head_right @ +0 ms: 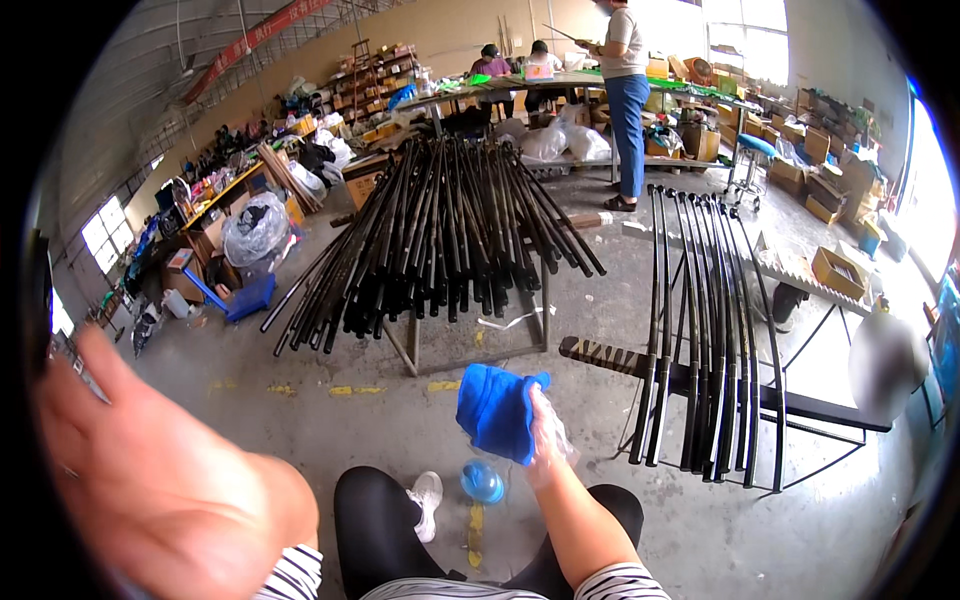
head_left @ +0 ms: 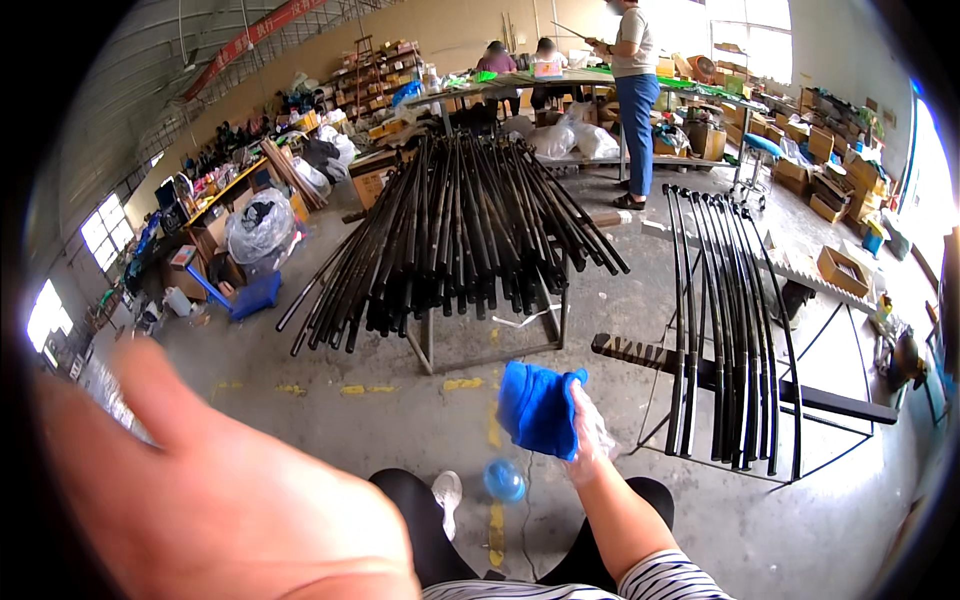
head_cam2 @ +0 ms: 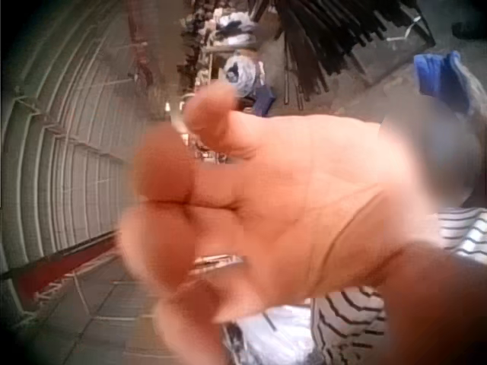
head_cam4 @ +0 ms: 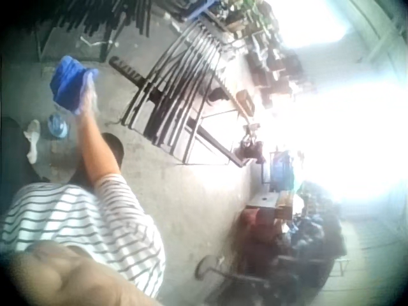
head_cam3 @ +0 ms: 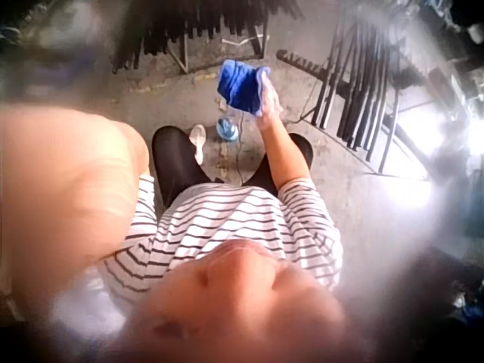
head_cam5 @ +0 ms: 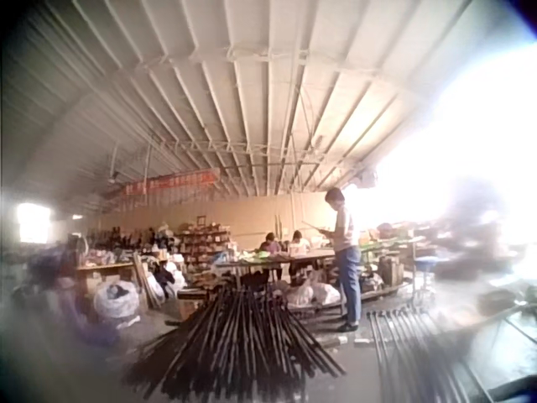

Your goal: The person cleans long black rods by picking them up from a large pile, wiping the entire length with a blue cloth, and then placing them onto a metal rack one by one.

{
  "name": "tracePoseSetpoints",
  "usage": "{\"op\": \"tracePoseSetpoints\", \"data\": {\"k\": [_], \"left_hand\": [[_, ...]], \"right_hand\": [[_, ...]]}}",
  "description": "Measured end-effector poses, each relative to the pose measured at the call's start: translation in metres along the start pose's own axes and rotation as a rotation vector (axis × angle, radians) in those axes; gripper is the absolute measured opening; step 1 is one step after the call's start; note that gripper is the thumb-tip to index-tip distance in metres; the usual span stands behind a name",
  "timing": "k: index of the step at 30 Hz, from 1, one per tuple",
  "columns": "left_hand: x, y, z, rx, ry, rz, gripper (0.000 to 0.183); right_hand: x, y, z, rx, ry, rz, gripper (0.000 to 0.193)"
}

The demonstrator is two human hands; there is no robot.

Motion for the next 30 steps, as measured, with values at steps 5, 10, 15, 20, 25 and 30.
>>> {"op": "tracePoseSetpoints", "data": {"k": [5, 10, 15, 20, 25, 30], "left_hand": [[0.009, -0.055, 0.025, 0.267, -0.162, -0.154, 0.020], [0.003, -0.104, 0.073, 0.397, -0.352, -0.321, 0.051], [0.002, -0.107, 0.122, 0.448, -0.723, -0.549, 0.064], [-0.021, -0.121, 0.136, 0.836, -1.004, -0.549, 0.040], [-0.048, -0.155, 0.117, 0.825, -0.676, -0.051, 0.030], [-0.008, -0.235, 0.072, 0.939, -0.561, -0.317, 0.043]], "right_hand": [[0.018, -0.018, -0.006, -0.128, -0.035, -0.012, 0.073], [0.000, -0.015, -0.025, -0.166, -0.037, -0.006, 0.067], [-0.008, 0.002, -0.038, -0.204, -0.132, -0.051, 0.069], [0.004, -0.004, -0.025, -0.206, -0.077, -0.075, 0.064], [0.014, -0.002, -0.007, -0.117, 0.021, -0.112, 0.062], [0.012, -0.004, -0.001, -0.121, 0.064, -0.020, 0.065]]}}
Point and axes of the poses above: each hand's wrist, its own y-axis towards the middle knuckle, its own z-axis out of the palm, x = y × z, the point moved 7 cm from there along y, towards the middle knuckle, and after that the axes turned 8 degrees about -y, right-handed, at the moved point
